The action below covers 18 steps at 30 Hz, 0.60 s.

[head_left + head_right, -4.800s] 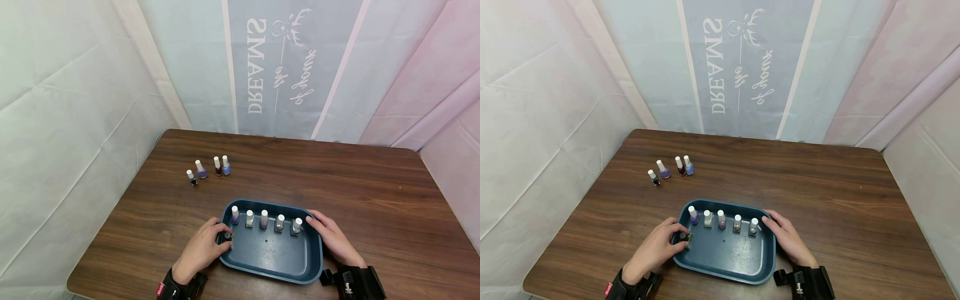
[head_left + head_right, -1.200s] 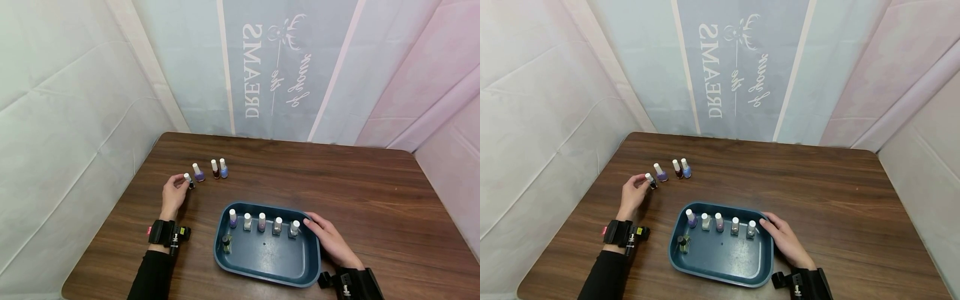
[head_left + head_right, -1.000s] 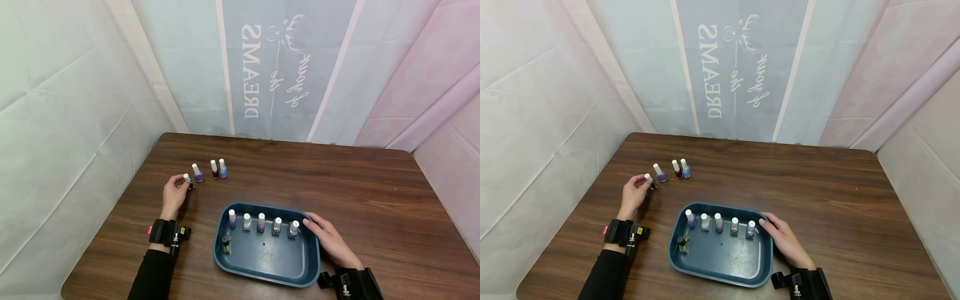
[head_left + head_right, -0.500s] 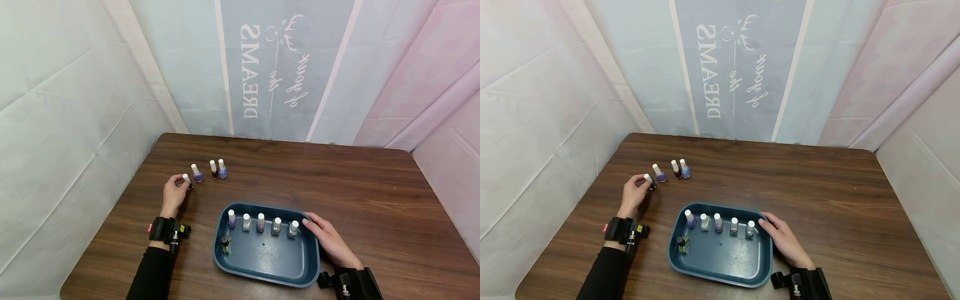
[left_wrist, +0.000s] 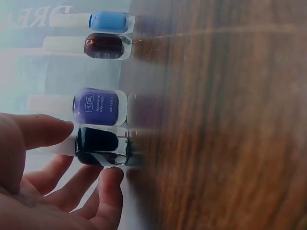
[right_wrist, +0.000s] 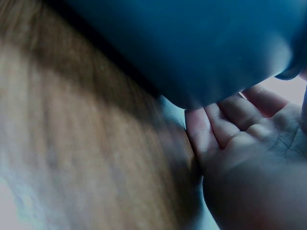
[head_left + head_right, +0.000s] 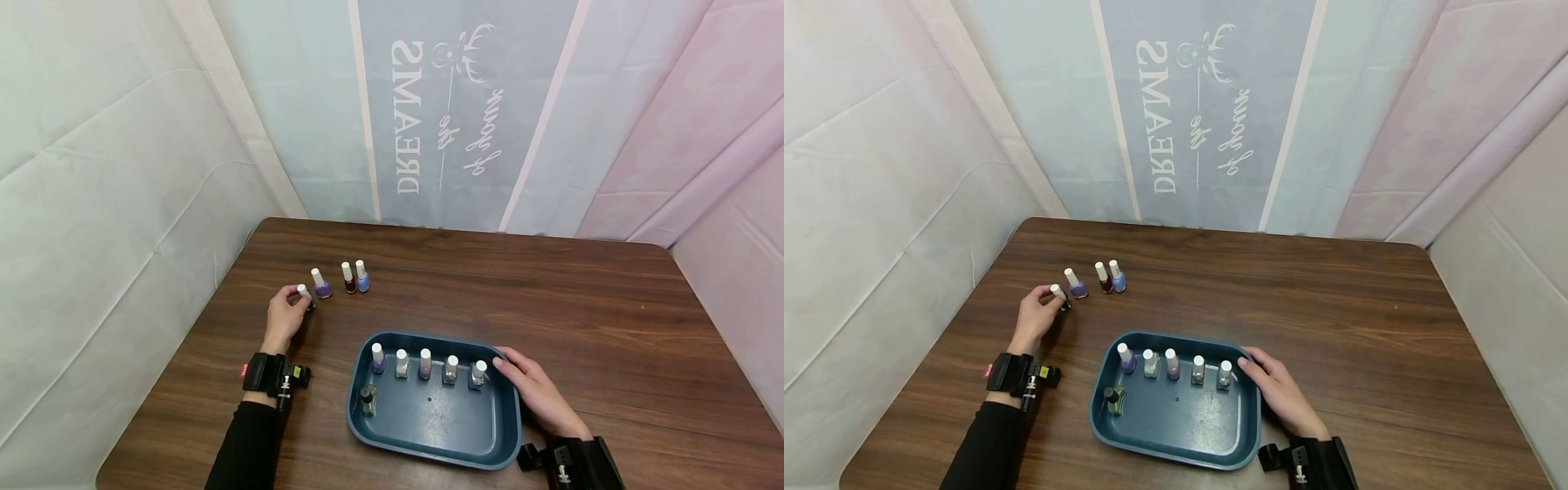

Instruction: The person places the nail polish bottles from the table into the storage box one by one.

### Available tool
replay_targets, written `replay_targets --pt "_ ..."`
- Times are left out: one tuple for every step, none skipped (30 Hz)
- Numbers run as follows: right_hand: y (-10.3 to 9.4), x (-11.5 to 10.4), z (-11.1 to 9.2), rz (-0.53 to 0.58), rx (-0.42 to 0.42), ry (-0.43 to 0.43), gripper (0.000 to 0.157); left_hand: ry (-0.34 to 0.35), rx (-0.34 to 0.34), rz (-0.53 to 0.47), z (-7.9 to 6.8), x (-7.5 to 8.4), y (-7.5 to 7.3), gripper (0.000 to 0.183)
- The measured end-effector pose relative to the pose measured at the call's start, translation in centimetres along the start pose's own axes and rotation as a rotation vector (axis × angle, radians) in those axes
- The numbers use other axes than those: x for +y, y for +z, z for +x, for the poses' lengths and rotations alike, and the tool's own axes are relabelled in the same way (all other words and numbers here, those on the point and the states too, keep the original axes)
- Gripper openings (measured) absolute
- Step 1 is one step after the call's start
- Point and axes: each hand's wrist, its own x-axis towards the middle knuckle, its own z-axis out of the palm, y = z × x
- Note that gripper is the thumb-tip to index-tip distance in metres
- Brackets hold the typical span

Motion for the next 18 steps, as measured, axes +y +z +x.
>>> replay_targets --pt "0.02 0.02 0.01 -0.005 0.0 0.0 0.05 -0.001 0.0 -0.002 0.02 -0.06 0.01 0.038" --pt "0.04 0.04 0.04 -0.003 0.004 0.005 0.049 -0.003 -0.001 -0.005 0.05 -0.12 0.01 0.037" --pt "0.05 0.06 0.07 0.001 0.008 0.012 0.049 -0.004 -0.001 -0.009 0.09 -0.16 0.02 0.037" --pt "0.06 0.06 0.07 0.001 0.009 0.015 0.049 -0.005 -0.001 -0.011 0.09 -0.19 0.01 0.037" --pt "0.06 0.06 0.07 0.002 0.009 0.019 0.049 -0.006 -0.002 -0.012 0.1 -0.22 0.01 0.037" --pt "0.06 0.05 0.05 0.0 0.008 0.018 0.05 -0.006 -0.001 -0.013 0.11 -0.23 0.02 0.037" --pt "0.06 0.04 0.03 -0.001 0.006 0.016 0.05 -0.006 0.0 -0.011 0.12 -0.26 0.03 0.037" --pt "0.06 0.01 0.02 0.006 0.006 0.019 0.05 -0.005 0.001 -0.01 0.14 -0.27 0.04 0.037" --pt "0.05 -0.02 0.0 0.005 0.004 0.017 0.05 -0.002 0.002 -0.009 0.14 -0.27 0.06 0.037" --pt "0.05 -0.05 -0.03 0.001 0.001 0.013 0.051 0.0 0.002 -0.005 0.14 -0.27 0.09 0.036" --pt "0.04 -0.08 -0.03 0.002 0.002 0.014 0.051 0.003 0.003 -0.003 0.14 -0.27 0.12 0.036" --pt "0.05 -0.12 -0.04 0.003 0.004 0.015 0.051 0.007 0.005 0.0 0.16 -0.29 0.16 0.035" --pt "0.05 -0.16 -0.05 0.004 0.006 0.016 0.051 0.012 0.006 0.002 0.17 -0.29 0.19 0.035" --pt "0.06 -0.19 -0.06 0.004 0.007 0.018 0.051 0.014 0.008 0.001 0.17 -0.27 0.22 0.034" --pt "0.06 -0.21 -0.06 0.003 0.008 0.018 0.051 0.017 0.01 0.002 0.17 -0.26 0.24 0.034" --pt "0.07 -0.24 -0.07 0.002 0.009 0.018 0.051 0.017 0.012 0.001 0.18 -0.25 0.26 0.033" --pt "0.08 -0.26 -0.08 0.002 0.009 0.017 0.051 0.016 0.014 0.001 0.19 -0.24 0.27 0.033" --pt "0.1 -0.27 -0.1 0.003 0.011 0.016 0.05 0.016 0.016 0.001 0.18 -0.22 0.27 0.033"
